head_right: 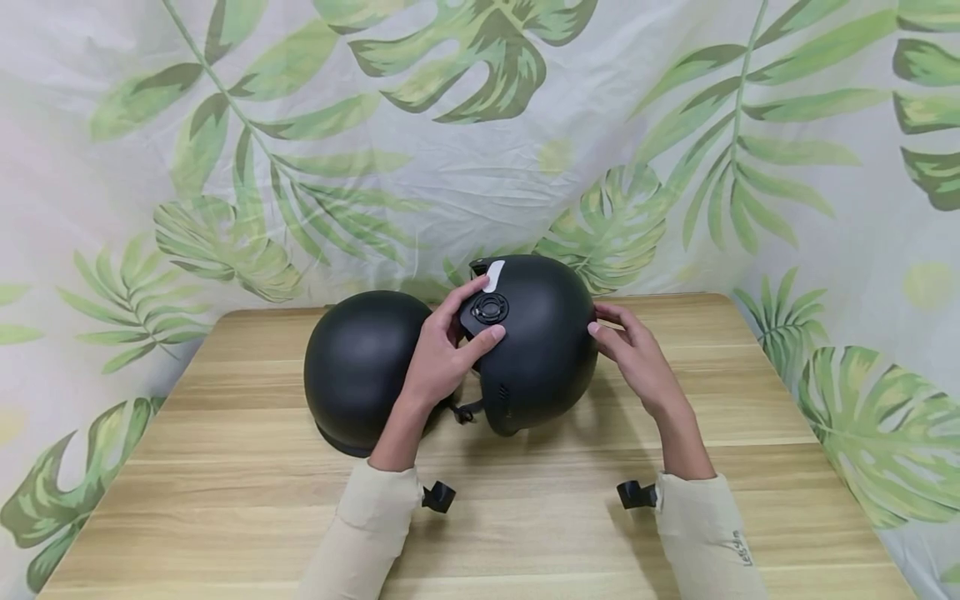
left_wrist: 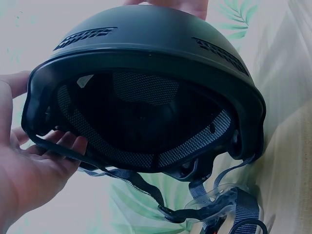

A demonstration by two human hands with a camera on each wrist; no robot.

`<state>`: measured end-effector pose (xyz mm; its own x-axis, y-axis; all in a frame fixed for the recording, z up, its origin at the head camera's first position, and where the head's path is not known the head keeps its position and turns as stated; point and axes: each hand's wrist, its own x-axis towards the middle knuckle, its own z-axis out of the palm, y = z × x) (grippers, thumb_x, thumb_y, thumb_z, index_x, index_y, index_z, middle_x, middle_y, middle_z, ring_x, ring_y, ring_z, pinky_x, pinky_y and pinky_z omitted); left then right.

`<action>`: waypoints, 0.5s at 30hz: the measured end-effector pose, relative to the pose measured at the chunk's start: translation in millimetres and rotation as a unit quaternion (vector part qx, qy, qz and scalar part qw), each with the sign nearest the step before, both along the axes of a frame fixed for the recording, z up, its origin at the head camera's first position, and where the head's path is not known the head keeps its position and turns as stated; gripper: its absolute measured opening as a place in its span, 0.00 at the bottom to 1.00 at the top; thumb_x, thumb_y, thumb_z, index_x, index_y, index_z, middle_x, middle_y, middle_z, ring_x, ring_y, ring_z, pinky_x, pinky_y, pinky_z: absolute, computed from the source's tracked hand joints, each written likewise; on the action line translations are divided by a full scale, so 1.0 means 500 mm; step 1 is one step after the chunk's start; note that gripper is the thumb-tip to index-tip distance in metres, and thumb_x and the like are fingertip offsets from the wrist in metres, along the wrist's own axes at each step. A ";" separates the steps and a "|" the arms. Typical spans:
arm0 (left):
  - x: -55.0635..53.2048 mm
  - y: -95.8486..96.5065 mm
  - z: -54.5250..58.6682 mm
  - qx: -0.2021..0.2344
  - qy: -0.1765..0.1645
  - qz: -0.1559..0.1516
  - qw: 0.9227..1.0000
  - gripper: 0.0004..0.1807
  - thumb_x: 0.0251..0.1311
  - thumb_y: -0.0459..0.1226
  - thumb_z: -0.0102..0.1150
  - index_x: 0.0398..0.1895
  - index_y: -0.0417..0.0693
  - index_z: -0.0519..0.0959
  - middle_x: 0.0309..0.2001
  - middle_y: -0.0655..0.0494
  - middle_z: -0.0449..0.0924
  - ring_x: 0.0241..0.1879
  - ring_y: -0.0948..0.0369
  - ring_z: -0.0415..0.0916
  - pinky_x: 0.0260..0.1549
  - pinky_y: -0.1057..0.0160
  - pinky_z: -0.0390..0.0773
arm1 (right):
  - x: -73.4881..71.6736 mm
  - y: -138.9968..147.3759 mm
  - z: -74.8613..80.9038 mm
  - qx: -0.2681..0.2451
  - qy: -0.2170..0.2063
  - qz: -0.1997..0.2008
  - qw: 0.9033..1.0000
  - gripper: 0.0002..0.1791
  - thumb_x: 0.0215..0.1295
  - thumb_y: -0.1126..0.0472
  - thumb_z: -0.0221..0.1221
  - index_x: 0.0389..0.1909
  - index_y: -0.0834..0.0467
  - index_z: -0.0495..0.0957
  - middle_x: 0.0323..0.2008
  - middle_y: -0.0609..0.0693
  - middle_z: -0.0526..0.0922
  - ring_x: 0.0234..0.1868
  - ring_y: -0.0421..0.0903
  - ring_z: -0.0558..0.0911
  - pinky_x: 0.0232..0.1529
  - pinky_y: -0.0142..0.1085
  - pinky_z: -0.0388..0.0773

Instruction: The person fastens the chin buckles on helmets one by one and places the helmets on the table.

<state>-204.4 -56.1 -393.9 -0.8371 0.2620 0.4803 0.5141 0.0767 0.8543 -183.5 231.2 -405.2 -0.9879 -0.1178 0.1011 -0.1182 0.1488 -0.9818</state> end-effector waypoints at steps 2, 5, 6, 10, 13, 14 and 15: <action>-0.001 0.000 0.000 0.002 0.002 0.001 1.000 0.36 0.68 0.37 0.70 0.78 0.51 0.70 0.76 0.55 0.70 0.56 0.57 0.81 0.53 0.63 0.80 | 0.000 -0.001 0.001 0.003 0.000 -0.001 1.000 0.32 0.85 0.53 0.51 0.77 0.70 0.61 0.74 0.63 0.64 0.63 0.36 0.75 0.59 0.23 0.77; -0.001 -0.002 0.000 0.005 0.005 -0.002 1.000 0.36 0.68 0.36 0.70 0.78 0.51 0.70 0.75 0.53 0.71 0.56 0.56 0.82 0.54 0.63 0.80 | -0.001 0.000 0.001 0.014 0.002 -0.004 1.000 0.32 0.84 0.53 0.52 0.77 0.69 0.61 0.74 0.63 0.64 0.63 0.36 0.75 0.59 0.23 0.76; -0.001 -0.003 0.000 0.006 0.005 -0.007 1.000 0.36 0.67 0.36 0.70 0.78 0.50 0.70 0.74 0.51 0.72 0.56 0.55 0.82 0.54 0.62 0.80 | -0.001 0.000 0.000 0.019 0.003 -0.005 1.000 0.32 0.84 0.53 0.52 0.77 0.69 0.61 0.75 0.63 0.65 0.63 0.36 0.75 0.58 0.22 0.76; 0.001 -0.004 0.004 0.012 -0.003 -0.039 0.999 0.39 0.67 0.35 0.68 0.81 0.50 0.67 0.70 0.46 0.75 0.57 0.52 0.82 0.53 0.56 0.83 | -0.001 0.003 -0.002 0.035 0.008 -0.008 0.999 0.32 0.84 0.53 0.52 0.78 0.67 0.61 0.75 0.63 0.65 0.61 0.35 0.76 0.58 0.22 0.76; 0.004 0.001 0.006 0.006 -0.005 -0.061 0.998 0.40 0.68 0.35 0.66 0.82 0.51 0.63 0.70 0.45 0.74 0.57 0.52 0.82 0.53 0.52 0.83 | 0.001 0.003 0.000 0.039 0.007 -0.011 0.999 0.33 0.84 0.52 0.53 0.79 0.67 0.61 0.76 0.63 0.64 0.62 0.36 0.75 0.58 0.22 0.76; 0.006 0.005 0.006 0.002 -0.004 -0.065 0.998 0.41 0.68 0.36 0.66 0.83 0.51 0.62 0.70 0.46 0.74 0.58 0.52 0.81 0.55 0.51 0.83 | 0.002 0.002 0.001 0.039 0.005 -0.012 0.999 0.33 0.83 0.52 0.53 0.79 0.67 0.60 0.76 0.63 0.64 0.64 0.37 0.75 0.58 0.22 0.75; 0.008 0.008 0.006 -0.002 -0.004 -0.067 0.998 0.41 0.69 0.36 0.66 0.83 0.52 0.62 0.71 0.47 0.73 0.59 0.53 0.81 0.57 0.50 0.83 | 0.003 0.001 0.003 0.039 0.004 -0.013 0.999 0.34 0.83 0.52 0.54 0.79 0.67 0.60 0.76 0.63 0.64 0.66 0.39 0.74 0.59 0.22 0.75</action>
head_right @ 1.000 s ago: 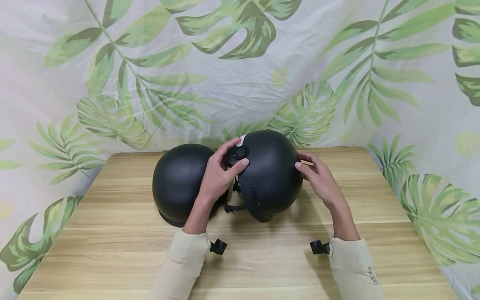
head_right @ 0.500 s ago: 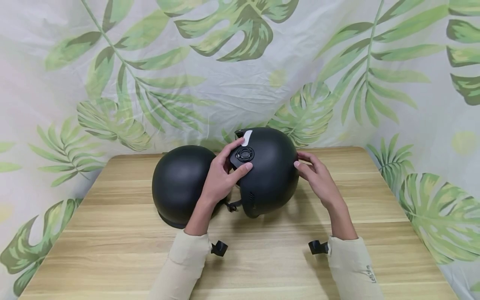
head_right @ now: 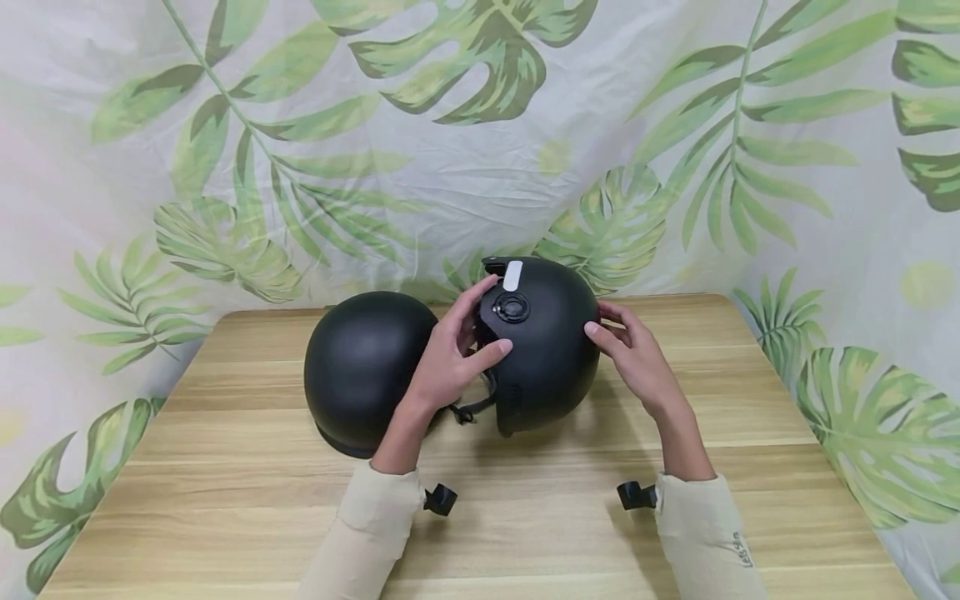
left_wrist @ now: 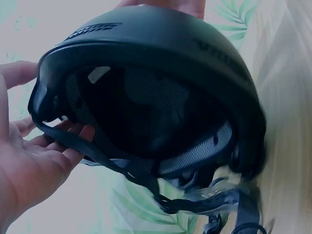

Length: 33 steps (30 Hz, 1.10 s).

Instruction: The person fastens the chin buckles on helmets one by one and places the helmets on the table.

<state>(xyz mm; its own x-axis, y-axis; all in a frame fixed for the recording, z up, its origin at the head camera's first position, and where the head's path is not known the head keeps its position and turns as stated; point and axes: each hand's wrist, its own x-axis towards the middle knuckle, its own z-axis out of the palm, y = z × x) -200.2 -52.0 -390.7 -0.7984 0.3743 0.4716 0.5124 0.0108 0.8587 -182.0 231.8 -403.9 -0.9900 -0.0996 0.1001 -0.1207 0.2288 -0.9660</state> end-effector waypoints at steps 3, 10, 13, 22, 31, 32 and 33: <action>0.007 0.013 0.000 -0.013 -0.005 0.007 1.000 0.40 0.71 0.39 0.67 0.83 0.54 0.62 0.71 0.50 0.73 0.64 0.56 0.78 0.61 0.50 0.81 | 0.001 -0.005 0.002 0.005 -0.004 0.002 1.000 0.35 0.82 0.51 0.56 0.80 0.64 0.59 0.78 0.62 0.63 0.72 0.47 0.72 0.59 0.22 0.75; 0.016 0.033 -0.003 -0.042 -0.017 0.012 0.999 0.35 0.72 0.41 0.67 0.80 0.56 0.67 0.70 0.51 0.76 0.68 0.59 0.76 0.66 0.55 0.77 | -0.006 -0.022 -0.005 0.008 -0.019 0.018 1.000 0.37 0.81 0.50 0.58 0.81 0.62 0.59 0.78 0.63 0.63 0.74 0.59 0.70 0.58 0.21 0.75; 0.019 0.032 -0.001 -0.060 -0.002 0.018 0.998 0.36 0.70 0.42 0.70 0.79 0.55 0.68 0.71 0.53 0.76 0.69 0.60 0.75 0.68 0.56 0.75 | -0.008 -0.025 -0.007 0.012 -0.021 0.017 1.000 0.37 0.81 0.50 0.58 0.81 0.62 0.58 0.78 0.62 0.63 0.75 0.60 0.70 0.59 0.22 0.75; 0.014 0.017 0.009 -0.075 0.022 0.026 0.997 0.34 0.71 0.43 0.69 0.77 0.47 0.71 0.71 0.50 0.76 0.70 0.58 0.74 0.66 0.51 0.77 | 0.000 -0.027 0.004 0.040 -0.011 0.002 0.999 0.37 0.80 0.52 0.59 0.82 0.60 0.58 0.79 0.60 0.63 0.78 0.61 0.66 0.76 0.60 0.62; -0.021 -0.025 -0.018 -0.092 -0.052 0.119 0.987 0.33 0.73 0.43 0.66 0.78 0.47 0.70 0.74 0.45 0.72 0.73 0.48 0.71 0.67 0.40 0.75 | 0.005 -0.022 0.006 0.042 -0.008 -0.009 0.999 0.36 0.81 0.52 0.58 0.82 0.60 0.59 0.78 0.60 0.63 0.78 0.60 0.66 0.74 0.50 0.66; -0.024 -0.028 -0.023 -0.102 -0.064 0.125 0.985 0.34 0.73 0.44 0.66 0.78 0.47 0.69 0.74 0.45 0.72 0.73 0.47 0.70 0.67 0.40 0.74 | 0.005 -0.021 0.007 0.039 -0.008 -0.012 0.999 0.36 0.81 0.52 0.58 0.81 0.61 0.60 0.78 0.60 0.63 0.77 0.59 0.66 0.73 0.45 0.68; -0.027 -0.029 -0.028 -0.113 -0.073 0.127 0.983 0.35 0.73 0.45 0.66 0.79 0.47 0.69 0.75 0.45 0.71 0.74 0.46 0.69 0.67 0.39 0.74 | 0.006 -0.019 0.007 0.036 -0.006 -0.015 0.999 0.35 0.82 0.51 0.57 0.81 0.61 0.60 0.78 0.60 0.64 0.77 0.58 0.67 0.71 0.39 0.70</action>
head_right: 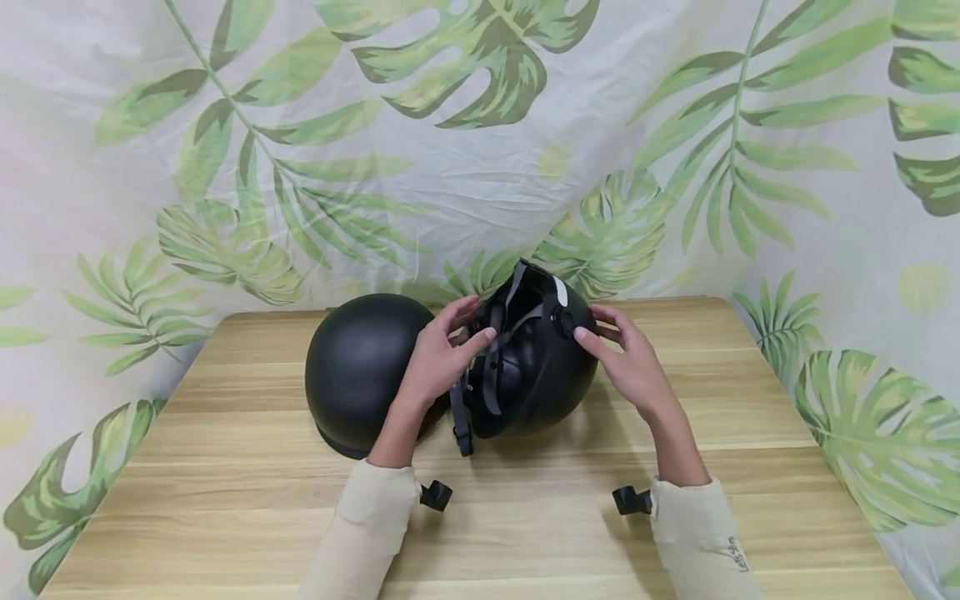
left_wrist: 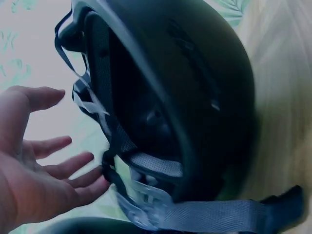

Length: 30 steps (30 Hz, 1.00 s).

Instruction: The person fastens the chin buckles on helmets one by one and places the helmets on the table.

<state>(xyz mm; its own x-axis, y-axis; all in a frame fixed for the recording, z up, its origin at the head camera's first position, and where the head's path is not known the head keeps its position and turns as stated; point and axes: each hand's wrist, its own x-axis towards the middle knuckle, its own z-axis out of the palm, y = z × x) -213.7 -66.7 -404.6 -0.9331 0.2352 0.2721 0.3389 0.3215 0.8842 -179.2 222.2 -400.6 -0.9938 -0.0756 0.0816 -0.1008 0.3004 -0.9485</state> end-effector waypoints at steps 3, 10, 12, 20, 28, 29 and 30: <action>-0.007 0.000 -0.011 -0.026 -0.024 0.000 0.999 0.37 0.73 0.46 0.65 0.80 0.46 0.66 0.77 0.43 0.68 0.75 0.44 0.67 0.68 0.40 0.72 | 0.001 0.008 0.000 -0.012 0.007 -0.016 1.000 0.34 0.83 0.50 0.55 0.80 0.63 0.62 0.77 0.60 0.65 0.74 0.51 0.71 0.61 0.25 0.74; -0.019 0.007 -0.027 -0.092 -0.060 0.005 0.994 0.42 0.72 0.48 0.66 0.82 0.45 0.62 0.78 0.40 0.66 0.76 0.43 0.65 0.68 0.40 0.72 | -0.002 0.029 -0.001 -0.012 0.015 -0.032 0.999 0.33 0.85 0.48 0.50 0.79 0.65 0.62 0.76 0.63 0.66 0.62 0.31 0.73 0.55 0.21 0.75; -0.020 0.010 -0.032 -0.107 -0.073 0.004 0.992 0.43 0.72 0.49 0.66 0.83 0.45 0.60 0.78 0.41 0.64 0.77 0.43 0.64 0.70 0.40 0.70 | -0.005 0.034 0.000 -0.014 0.010 -0.031 0.999 0.33 0.85 0.48 0.50 0.79 0.66 0.62 0.75 0.63 0.66 0.61 0.32 0.73 0.55 0.22 0.76; -0.019 0.019 -0.049 -0.133 -0.115 0.005 0.984 0.47 0.71 0.48 0.67 0.86 0.46 0.55 0.81 0.38 0.57 0.79 0.40 0.59 0.73 0.39 0.66 | -0.012 0.057 -0.008 -0.027 -0.011 -0.035 0.999 0.32 0.87 0.48 0.45 0.78 0.66 0.63 0.69 0.55 0.70 0.60 0.32 0.75 0.55 0.25 0.78; -0.026 0.022 -0.056 -0.141 -0.136 0.012 0.980 0.47 0.72 0.44 0.66 0.86 0.47 0.51 0.77 0.36 0.65 0.75 0.40 0.66 0.70 0.40 0.70 | -0.011 0.066 -0.001 -0.039 -0.007 -0.034 0.999 0.31 0.88 0.48 0.42 0.77 0.66 0.63 0.67 0.51 0.72 0.61 0.35 0.74 0.55 0.25 0.78; -0.027 0.022 -0.057 -0.143 -0.135 0.014 0.980 0.47 0.72 0.43 0.66 0.86 0.47 0.51 0.76 0.35 0.67 0.74 0.41 0.67 0.69 0.41 0.71 | -0.009 0.066 0.001 -0.041 -0.007 -0.032 0.999 0.32 0.87 0.47 0.42 0.77 0.66 0.64 0.66 0.49 0.72 0.61 0.35 0.74 0.55 0.25 0.77; -0.028 0.023 -0.058 -0.144 -0.131 0.016 0.981 0.46 0.72 0.42 0.66 0.86 0.46 0.52 0.74 0.35 0.70 0.73 0.41 0.69 0.68 0.41 0.72 | -0.008 0.066 0.003 -0.044 -0.006 -0.031 0.999 0.32 0.87 0.45 0.42 0.76 0.66 0.64 0.65 0.48 0.73 0.62 0.36 0.74 0.55 0.25 0.77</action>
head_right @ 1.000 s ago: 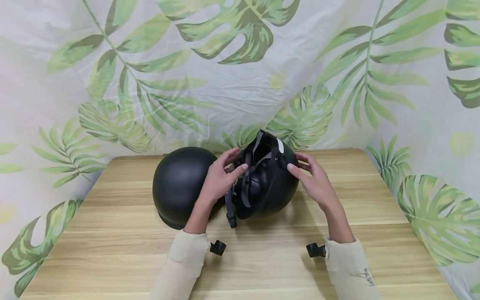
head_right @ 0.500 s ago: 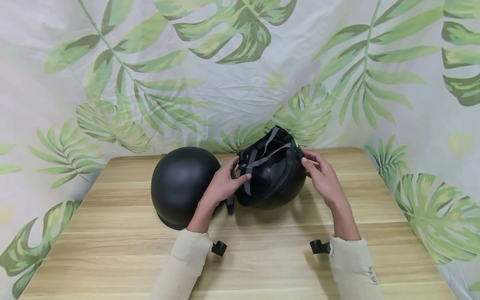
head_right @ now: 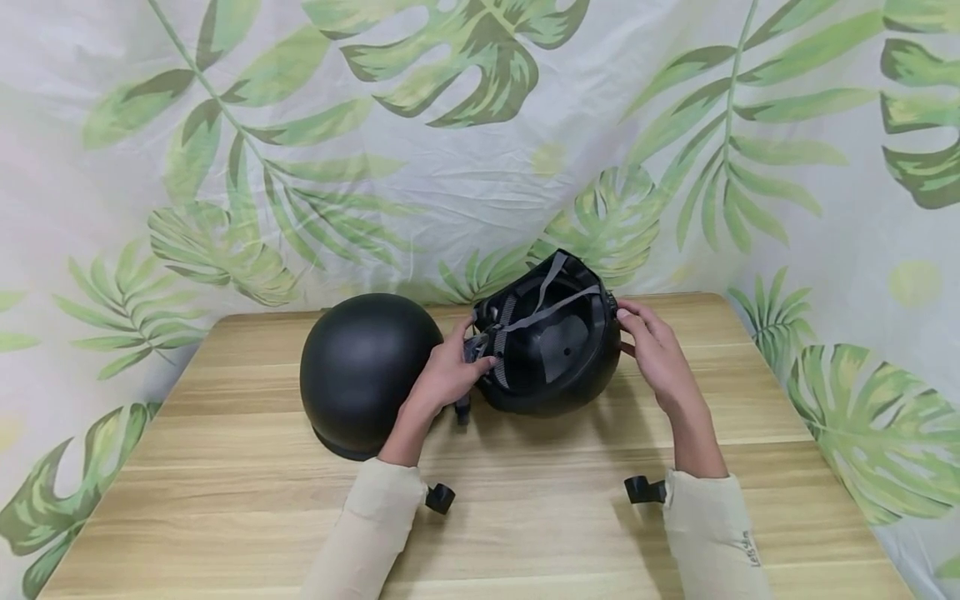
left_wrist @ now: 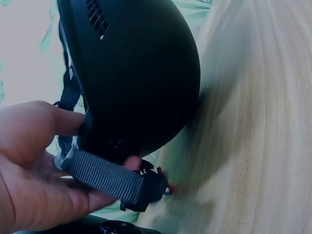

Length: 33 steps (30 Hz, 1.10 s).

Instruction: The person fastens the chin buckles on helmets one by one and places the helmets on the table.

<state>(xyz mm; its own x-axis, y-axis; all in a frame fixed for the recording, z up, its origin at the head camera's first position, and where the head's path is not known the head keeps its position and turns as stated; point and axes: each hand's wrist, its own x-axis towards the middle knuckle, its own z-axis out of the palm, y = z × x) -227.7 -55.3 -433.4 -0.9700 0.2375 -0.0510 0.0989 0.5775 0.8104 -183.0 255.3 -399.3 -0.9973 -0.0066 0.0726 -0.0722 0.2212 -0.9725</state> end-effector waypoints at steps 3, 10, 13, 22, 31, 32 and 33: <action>-0.001 0.001 -0.001 -0.004 0.017 0.005 1.000 0.45 0.72 0.40 0.66 0.86 0.46 0.53 0.69 0.35 0.75 0.69 0.42 0.73 0.66 0.44 0.74 | 0.003 -0.001 0.005 -0.005 0.002 -0.001 1.000 0.34 0.86 0.43 0.44 0.76 0.66 0.65 0.64 0.46 0.73 0.62 0.37 0.74 0.55 0.26 0.77; 0.010 0.003 0.022 0.017 0.066 0.022 0.997 0.43 0.69 0.39 0.67 0.84 0.45 0.59 0.65 0.40 0.78 0.59 0.45 0.79 0.56 0.46 0.79 | -0.001 -0.002 -0.004 0.052 -0.026 -0.031 0.998 0.36 0.80 0.42 0.56 0.74 0.64 0.66 0.57 0.53 0.76 0.50 0.34 0.80 0.47 0.26 0.79; 0.015 0.002 0.032 0.025 0.082 0.029 0.996 0.41 0.68 0.38 0.67 0.82 0.44 0.62 0.62 0.42 0.79 0.52 0.48 0.80 0.50 0.49 0.80 | -0.005 -0.004 -0.012 0.075 -0.036 -0.036 0.996 0.34 0.79 0.40 0.56 0.67 0.65 0.69 0.51 0.55 0.78 0.44 0.36 0.81 0.42 0.28 0.80; 0.019 -0.002 0.043 0.025 0.080 0.020 0.996 0.42 0.69 0.39 0.67 0.82 0.43 0.61 0.68 0.39 0.74 0.59 0.45 0.77 0.56 0.47 0.78 | -0.009 0.001 -0.025 0.100 -0.043 -0.021 0.994 0.36 0.80 0.38 0.55 0.68 0.66 0.67 0.53 0.61 0.78 0.42 0.36 0.81 0.42 0.29 0.79; 0.022 -0.008 0.048 -0.004 0.076 -0.038 0.996 0.46 0.67 0.45 0.71 0.83 0.46 0.60 0.77 0.38 0.65 0.75 0.42 0.64 0.69 0.42 0.70 | -0.013 0.006 -0.031 0.094 -0.058 -0.004 0.994 0.42 0.80 0.38 0.55 0.76 0.66 0.59 0.65 0.66 0.71 0.49 0.41 0.80 0.46 0.27 0.78; 0.022 -0.009 0.049 -0.007 0.074 -0.043 0.996 0.47 0.66 0.46 0.71 0.83 0.46 0.60 0.77 0.38 0.64 0.76 0.42 0.63 0.71 0.42 0.69 | -0.014 0.006 -0.032 0.091 -0.060 0.000 0.994 0.43 0.80 0.39 0.55 0.78 0.66 0.57 0.67 0.67 0.70 0.50 0.42 0.80 0.46 0.26 0.78; 0.022 -0.010 0.049 -0.008 0.071 -0.048 0.996 0.48 0.66 0.46 0.72 0.84 0.47 0.59 0.78 0.38 0.62 0.77 0.42 0.62 0.71 0.41 0.68 | -0.014 0.006 -0.032 0.088 -0.061 0.003 0.994 0.43 0.80 0.39 0.55 0.79 0.66 0.55 0.68 0.67 0.68 0.52 0.43 0.80 0.47 0.26 0.78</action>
